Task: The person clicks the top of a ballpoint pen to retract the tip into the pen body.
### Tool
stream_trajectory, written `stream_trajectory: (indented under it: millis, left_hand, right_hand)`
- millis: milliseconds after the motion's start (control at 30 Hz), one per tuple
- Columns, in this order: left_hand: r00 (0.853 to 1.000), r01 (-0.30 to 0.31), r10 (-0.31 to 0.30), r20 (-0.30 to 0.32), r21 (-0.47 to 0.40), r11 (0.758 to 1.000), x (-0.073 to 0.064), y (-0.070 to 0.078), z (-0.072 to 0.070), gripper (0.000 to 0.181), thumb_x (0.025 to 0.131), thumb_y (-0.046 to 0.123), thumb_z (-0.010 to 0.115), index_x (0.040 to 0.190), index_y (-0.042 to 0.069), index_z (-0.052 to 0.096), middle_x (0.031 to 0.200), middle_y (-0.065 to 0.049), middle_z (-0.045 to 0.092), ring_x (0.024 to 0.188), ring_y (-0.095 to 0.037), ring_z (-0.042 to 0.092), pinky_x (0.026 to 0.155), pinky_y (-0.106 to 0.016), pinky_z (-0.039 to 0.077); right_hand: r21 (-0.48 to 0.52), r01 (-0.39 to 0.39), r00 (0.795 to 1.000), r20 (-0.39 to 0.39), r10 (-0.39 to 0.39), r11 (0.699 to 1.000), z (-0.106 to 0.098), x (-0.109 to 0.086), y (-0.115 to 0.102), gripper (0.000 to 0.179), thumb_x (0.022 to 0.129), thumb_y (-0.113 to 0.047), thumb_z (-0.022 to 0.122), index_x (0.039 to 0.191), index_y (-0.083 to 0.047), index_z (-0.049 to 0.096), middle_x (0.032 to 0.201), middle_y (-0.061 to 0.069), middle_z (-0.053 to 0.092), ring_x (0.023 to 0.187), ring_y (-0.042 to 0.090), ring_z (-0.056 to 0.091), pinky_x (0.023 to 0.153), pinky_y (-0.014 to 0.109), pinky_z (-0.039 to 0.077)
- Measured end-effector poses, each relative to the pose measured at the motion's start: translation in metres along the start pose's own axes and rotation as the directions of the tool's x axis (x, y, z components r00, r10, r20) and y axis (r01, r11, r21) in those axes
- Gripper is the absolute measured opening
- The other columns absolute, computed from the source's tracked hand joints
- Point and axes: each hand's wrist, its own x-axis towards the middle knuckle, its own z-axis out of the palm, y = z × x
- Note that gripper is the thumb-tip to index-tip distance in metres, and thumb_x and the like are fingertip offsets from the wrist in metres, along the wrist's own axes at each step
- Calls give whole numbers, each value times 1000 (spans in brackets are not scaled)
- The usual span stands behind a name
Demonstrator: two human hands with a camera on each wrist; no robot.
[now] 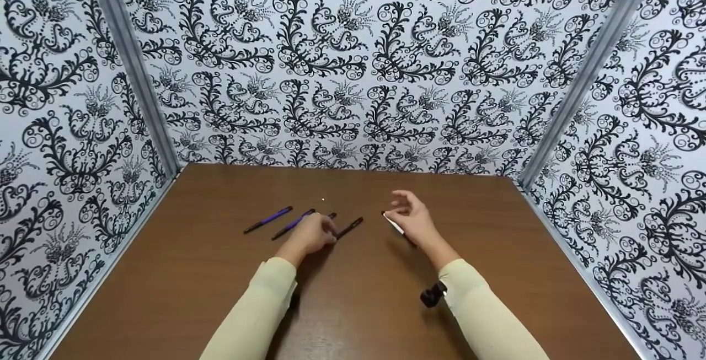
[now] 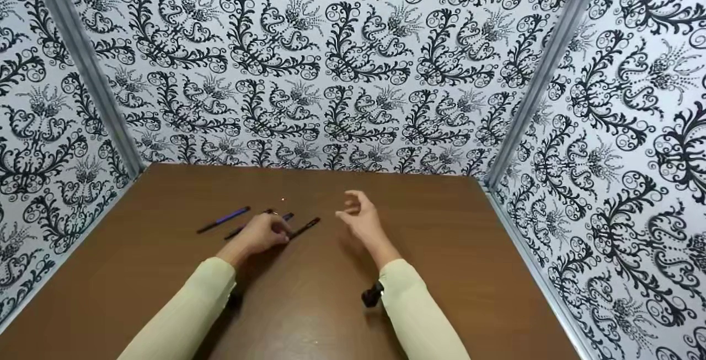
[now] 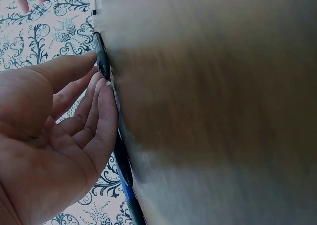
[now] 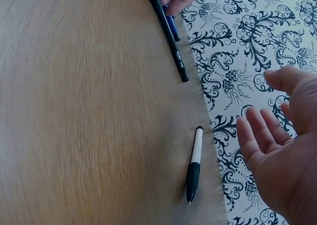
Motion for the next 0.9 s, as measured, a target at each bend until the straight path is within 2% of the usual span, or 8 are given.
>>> stream_trajectory:
  millis: [133, 233, 300, 400, 467, 567, 700, 900]
  left_hand:
    - [999, 45, -45, -2, -10, 999, -18, 33, -17, 13, 97, 9, 83, 109, 4, 82, 98, -6, 77, 89, -23, 72, 83, -45, 63]
    - [997, 77, -77, -12, -41, 996, -25, 43, -21, 19, 100, 10, 81, 117, 2, 80, 102, -6, 76, 86, -22, 71, 83, -45, 62]
    - [996, 78, -81, -25, -85, 993, -26, 44, -22, 24, 102, 12, 79, 123, 2, 78, 103, -6, 76, 86, -20, 71, 84, -45, 62]
    - [997, 40, -51, -58, -175, 984, -26, 45, -22, 26, 103, 14, 78, 127, 2, 75, 105, -6, 76, 88, -19, 70, 85, -44, 61]
    - [996, 16, -36, -80, -242, 970, -26, 44, -21, 26, 105, 15, 77, 128, 4, 74, 108, -6, 75, 91, -19, 69, 87, -42, 60]
    - [994, -1, -35, -103, -327, 945, -25, 45, -20, 25, 106, 17, 75, 129, 7, 72, 111, -7, 73, 92, -20, 67, 82, -39, 59]
    - [993, -12, -36, -113, -403, 915, -25, 46, -21, 29, 107, 17, 73, 135, 7, 71, 120, -11, 71, 99, -24, 67, 79, -38, 59]
    - [995, -31, -18, -102, -459, 888, -27, 43, -24, 40, 108, 18, 73, 147, 6, 66, 139, -16, 70, 126, -33, 65, 106, -49, 56]
  right_hand:
    - [-7, -8, 1000, 19, 8, 1000, -2, 0, 0, 53, 91, 3, 85, 140, -3, 66, 118, 17, 71, 107, 35, 75, 88, 30, 59]
    - [-35, 4, 1000, 30, -3, 999, -4, 0, -1, 50, 92, 2, 85, 138, -3, 68, 118, 15, 73, 106, 33, 76, 90, 32, 59]
    - [-57, 7, 999, 37, -5, 998, -6, -1, -3, 47, 92, 1, 85, 136, -4, 70, 118, 14, 74, 106, 31, 75, 92, 34, 59]
    - [-86, 19, 999, 52, -15, 996, -10, -2, -4, 43, 93, -2, 85, 134, -4, 72, 120, 13, 76, 107, 31, 75, 97, 39, 59]
    - [-99, 24, 998, 61, -18, 995, -13, -2, -5, 41, 94, -3, 85, 134, -4, 72, 121, 13, 75, 109, 31, 74, 100, 44, 58]
    - [-118, 42, 997, 75, -33, 992, -18, -4, -4, 41, 96, -4, 83, 134, -4, 71, 121, 14, 74, 110, 32, 73, 103, 49, 57]
    - [-143, 61, 995, 92, -48, 988, -22, -7, -3, 42, 96, -1, 83, 135, -3, 70, 121, 14, 73, 109, 33, 73, 103, 50, 57]
    - [-174, 77, 992, 113, -58, 982, -28, -10, 0, 43, 97, -1, 83, 137, -2, 68, 121, 14, 73, 110, 32, 73, 102, 48, 59]
